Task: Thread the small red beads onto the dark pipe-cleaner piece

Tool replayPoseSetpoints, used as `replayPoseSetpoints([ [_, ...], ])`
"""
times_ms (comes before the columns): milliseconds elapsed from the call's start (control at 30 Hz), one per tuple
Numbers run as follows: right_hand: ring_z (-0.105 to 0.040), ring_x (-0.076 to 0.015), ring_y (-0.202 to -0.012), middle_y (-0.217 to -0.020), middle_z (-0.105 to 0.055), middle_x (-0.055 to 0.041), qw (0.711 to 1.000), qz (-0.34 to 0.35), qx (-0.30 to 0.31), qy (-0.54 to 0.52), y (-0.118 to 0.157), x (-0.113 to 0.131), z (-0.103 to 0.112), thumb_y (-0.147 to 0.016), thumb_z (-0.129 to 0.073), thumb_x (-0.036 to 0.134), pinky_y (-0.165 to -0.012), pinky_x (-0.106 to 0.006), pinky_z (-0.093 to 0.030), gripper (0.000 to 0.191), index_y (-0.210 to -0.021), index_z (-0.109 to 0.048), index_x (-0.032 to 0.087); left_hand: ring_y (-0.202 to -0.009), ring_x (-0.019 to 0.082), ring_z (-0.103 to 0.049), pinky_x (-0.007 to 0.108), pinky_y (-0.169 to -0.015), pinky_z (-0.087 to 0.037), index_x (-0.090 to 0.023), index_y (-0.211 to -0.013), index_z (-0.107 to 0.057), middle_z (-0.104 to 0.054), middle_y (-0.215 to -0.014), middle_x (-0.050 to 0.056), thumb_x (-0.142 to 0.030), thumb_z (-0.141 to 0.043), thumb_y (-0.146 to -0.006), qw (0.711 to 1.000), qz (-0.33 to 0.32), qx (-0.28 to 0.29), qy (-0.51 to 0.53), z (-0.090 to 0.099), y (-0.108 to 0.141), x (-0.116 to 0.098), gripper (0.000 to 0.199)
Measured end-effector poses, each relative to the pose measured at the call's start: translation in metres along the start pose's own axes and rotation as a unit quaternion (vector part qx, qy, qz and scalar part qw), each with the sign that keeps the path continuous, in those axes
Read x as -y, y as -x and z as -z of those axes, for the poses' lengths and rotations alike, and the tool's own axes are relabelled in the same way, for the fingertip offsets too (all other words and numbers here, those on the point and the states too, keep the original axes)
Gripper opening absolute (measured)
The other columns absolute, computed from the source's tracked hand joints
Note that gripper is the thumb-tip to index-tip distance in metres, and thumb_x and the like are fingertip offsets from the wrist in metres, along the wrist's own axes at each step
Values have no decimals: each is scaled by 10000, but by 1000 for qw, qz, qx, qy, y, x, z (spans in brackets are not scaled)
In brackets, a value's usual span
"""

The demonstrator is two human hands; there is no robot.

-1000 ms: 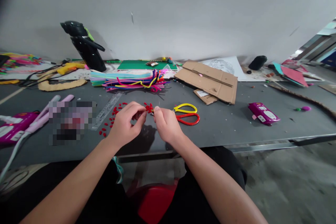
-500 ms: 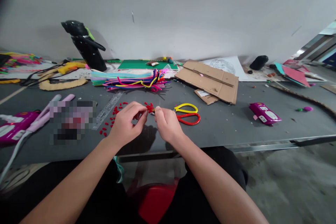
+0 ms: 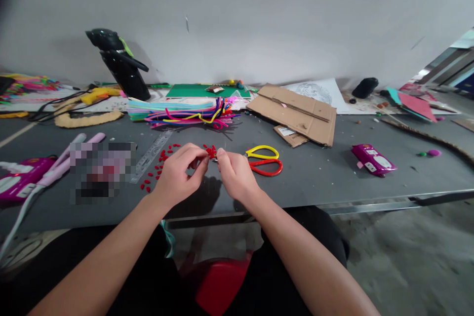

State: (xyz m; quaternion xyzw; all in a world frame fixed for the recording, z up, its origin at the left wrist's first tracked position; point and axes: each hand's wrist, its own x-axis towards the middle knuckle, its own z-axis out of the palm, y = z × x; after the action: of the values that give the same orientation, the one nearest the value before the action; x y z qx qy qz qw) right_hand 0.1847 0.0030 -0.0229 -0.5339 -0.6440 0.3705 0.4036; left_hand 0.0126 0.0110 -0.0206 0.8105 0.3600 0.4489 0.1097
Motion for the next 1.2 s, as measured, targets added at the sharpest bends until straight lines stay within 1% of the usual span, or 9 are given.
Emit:
replayPoseSetpoints([
  [200,-459,-147,-590,-572,-480,7,1000,8,9,-2,0,0,0,-1034,-279,471,-598,-290,-336,528,-623,-466,197,-824,162,-590,295,-755,-486,-193,-937,-584,-607,-885,46,-112,-530,-924,1000,-5,-3,-6,1,0,0,98],
  [367,-465,-149,-593,-580,-487,5,1000,20,3,3,-2,-1,-1,-1037,-274,475,-601,-292,-332,532,-630,-474,196,-836,164,-598,291,-768,-490,-194,-952,-583,-611,-892,46,-126,-545,-929,1000,-8,-9,-12,1,-3,0,82],
  [567,-474,-152,-594,-580,-493,3,1000,29,-3,1,-1,-2,0,-1037,-271,456,-600,-292,-334,525,-630,-476,196,-815,161,-589,291,-749,-488,-197,-951,-584,-611,-887,44,-129,-548,-929,1000,-12,-12,-14,-1,-4,0,79],
  [1200,-479,-156,-599,-581,-494,3,999,33,-14,2,-2,-2,-1,-1037,-279,432,-611,-293,-337,508,-630,-474,199,-823,163,-591,297,-754,-488,-197,-951,-591,-614,-901,46,-116,-542,-913,1000,-13,-10,-24,1,-5,0,102],
])
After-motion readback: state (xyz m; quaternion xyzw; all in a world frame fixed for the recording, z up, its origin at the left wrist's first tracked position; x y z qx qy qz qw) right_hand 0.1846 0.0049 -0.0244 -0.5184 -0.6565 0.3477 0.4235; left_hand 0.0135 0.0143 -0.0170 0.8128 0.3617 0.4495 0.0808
